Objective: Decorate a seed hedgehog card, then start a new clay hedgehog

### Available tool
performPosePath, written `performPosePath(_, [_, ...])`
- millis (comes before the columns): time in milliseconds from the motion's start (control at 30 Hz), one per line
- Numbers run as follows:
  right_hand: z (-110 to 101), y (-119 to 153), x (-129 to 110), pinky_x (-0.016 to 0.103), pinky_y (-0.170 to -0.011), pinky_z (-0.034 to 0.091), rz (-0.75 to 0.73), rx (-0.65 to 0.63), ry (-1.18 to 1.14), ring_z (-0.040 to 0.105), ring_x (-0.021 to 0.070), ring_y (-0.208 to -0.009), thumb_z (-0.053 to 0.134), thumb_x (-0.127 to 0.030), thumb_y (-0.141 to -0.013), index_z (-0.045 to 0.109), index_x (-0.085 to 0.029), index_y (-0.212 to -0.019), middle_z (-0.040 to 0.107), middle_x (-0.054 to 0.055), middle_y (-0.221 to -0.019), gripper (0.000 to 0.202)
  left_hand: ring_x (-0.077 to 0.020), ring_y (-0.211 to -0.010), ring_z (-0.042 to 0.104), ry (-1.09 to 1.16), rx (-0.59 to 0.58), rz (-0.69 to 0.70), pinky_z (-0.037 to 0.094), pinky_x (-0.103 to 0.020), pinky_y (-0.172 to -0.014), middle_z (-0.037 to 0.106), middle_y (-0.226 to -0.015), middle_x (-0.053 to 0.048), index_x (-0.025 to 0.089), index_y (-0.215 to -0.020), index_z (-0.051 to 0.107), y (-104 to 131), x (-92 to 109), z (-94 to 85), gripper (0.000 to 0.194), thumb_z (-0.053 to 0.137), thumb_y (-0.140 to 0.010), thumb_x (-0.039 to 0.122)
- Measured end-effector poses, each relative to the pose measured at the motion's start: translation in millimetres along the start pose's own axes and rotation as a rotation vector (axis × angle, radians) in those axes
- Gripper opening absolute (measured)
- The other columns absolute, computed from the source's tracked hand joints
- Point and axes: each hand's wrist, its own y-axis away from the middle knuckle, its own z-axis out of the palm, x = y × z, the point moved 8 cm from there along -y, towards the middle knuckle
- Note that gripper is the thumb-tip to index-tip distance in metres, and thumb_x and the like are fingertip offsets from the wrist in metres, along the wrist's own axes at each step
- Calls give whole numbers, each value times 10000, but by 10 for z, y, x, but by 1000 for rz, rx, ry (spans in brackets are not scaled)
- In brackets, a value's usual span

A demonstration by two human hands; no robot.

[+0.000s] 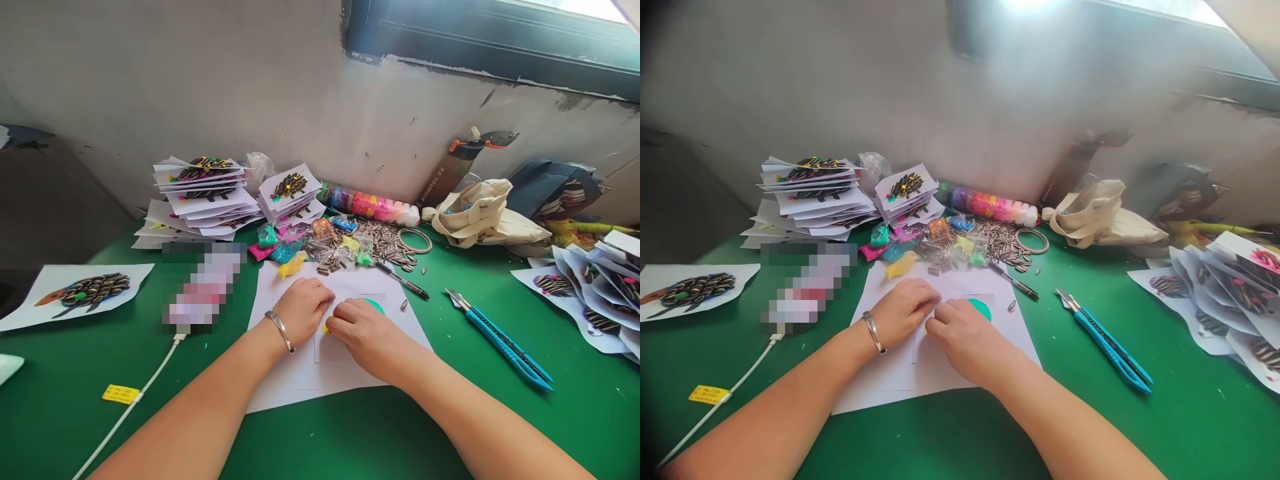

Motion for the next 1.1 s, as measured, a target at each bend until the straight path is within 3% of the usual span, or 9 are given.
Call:
performPosePath(367, [-1,11,25,282,-743,351,-4,11,-43,454,164,-810,376,26,-851,538,-180,-855,535,47,-858,262,-207,-871,575,-19,-10,-3,466,-357,-826,661,-921,-63,190,-885,689,-3,4,15,223,480,-868,116])
performPosePath(1100, [26,8,-1,297,-738,340,-27,10,7,415,165,-779,413,54,-781,541,-160,-851,531,49,-861,259,-202,-874,573,-42,-24,-3,461,-352,-836,662,-935,-63,180,-886,683,0,11,21,212,487,-868,101])
